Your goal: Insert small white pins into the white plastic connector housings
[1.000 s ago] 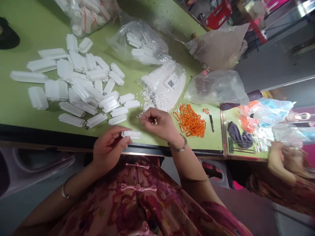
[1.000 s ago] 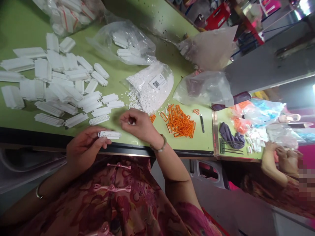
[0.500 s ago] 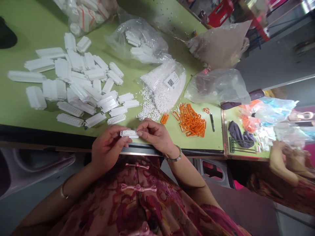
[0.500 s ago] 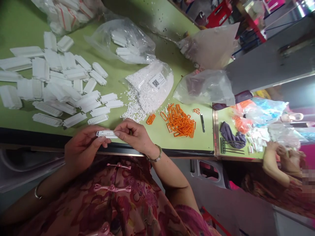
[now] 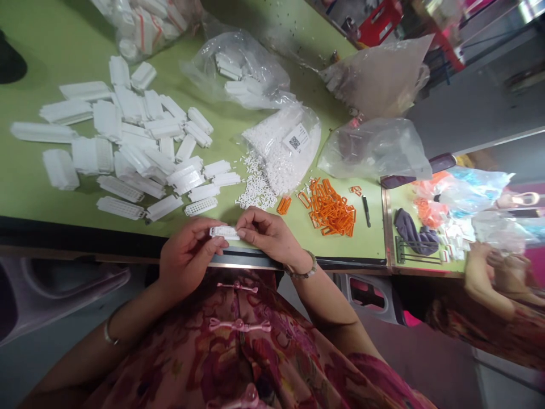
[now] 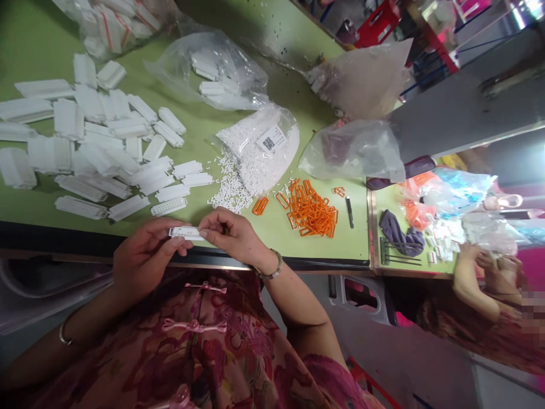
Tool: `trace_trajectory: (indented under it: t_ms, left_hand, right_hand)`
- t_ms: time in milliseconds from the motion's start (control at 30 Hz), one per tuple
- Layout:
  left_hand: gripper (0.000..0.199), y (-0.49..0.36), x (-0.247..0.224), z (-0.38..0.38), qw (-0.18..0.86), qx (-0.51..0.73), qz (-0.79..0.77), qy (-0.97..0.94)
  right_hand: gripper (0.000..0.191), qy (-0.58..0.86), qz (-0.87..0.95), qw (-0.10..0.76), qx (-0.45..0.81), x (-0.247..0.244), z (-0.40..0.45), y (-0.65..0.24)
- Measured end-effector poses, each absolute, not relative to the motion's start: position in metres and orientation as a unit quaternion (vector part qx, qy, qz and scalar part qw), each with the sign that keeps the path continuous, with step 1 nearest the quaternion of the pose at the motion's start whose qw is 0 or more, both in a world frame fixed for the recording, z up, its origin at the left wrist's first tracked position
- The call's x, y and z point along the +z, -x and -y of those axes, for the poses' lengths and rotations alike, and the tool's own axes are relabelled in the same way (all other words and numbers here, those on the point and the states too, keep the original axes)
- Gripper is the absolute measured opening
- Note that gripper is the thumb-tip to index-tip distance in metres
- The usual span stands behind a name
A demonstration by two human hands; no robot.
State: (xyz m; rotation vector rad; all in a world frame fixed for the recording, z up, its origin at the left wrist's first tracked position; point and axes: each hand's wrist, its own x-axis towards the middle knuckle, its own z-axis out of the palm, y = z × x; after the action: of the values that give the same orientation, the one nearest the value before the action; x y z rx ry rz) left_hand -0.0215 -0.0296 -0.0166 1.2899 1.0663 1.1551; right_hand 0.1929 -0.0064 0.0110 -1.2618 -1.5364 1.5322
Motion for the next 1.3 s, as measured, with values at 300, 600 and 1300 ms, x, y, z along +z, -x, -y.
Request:
trace_trajectory:
  t_ms: [300, 600, 1300]
  left_hand:
    - [0.021, 0.025, -0.02, 0.027, 0.52, 0.408, -0.432, -0.613]
    - [0.022, 0.024, -0.016, 0.022, 0.497, 0.383, -0.478, -0.614]
    - [0.015, 0.021, -0.013, 0.019, 0.461, 0.388, -0.481, -0.637]
  right_hand:
    - [0.025, 0.491, 0.585, 0.259, 0.591, 0.027, 0.019, -0.2]
    - [0.007, 0.63, 0.681, 0.287, 0.24, 0.01, 0.029, -0.247]
    - [0.007, 0.687, 0.677, 0.172, 0.198, -0.002, 0.022, -0.219]
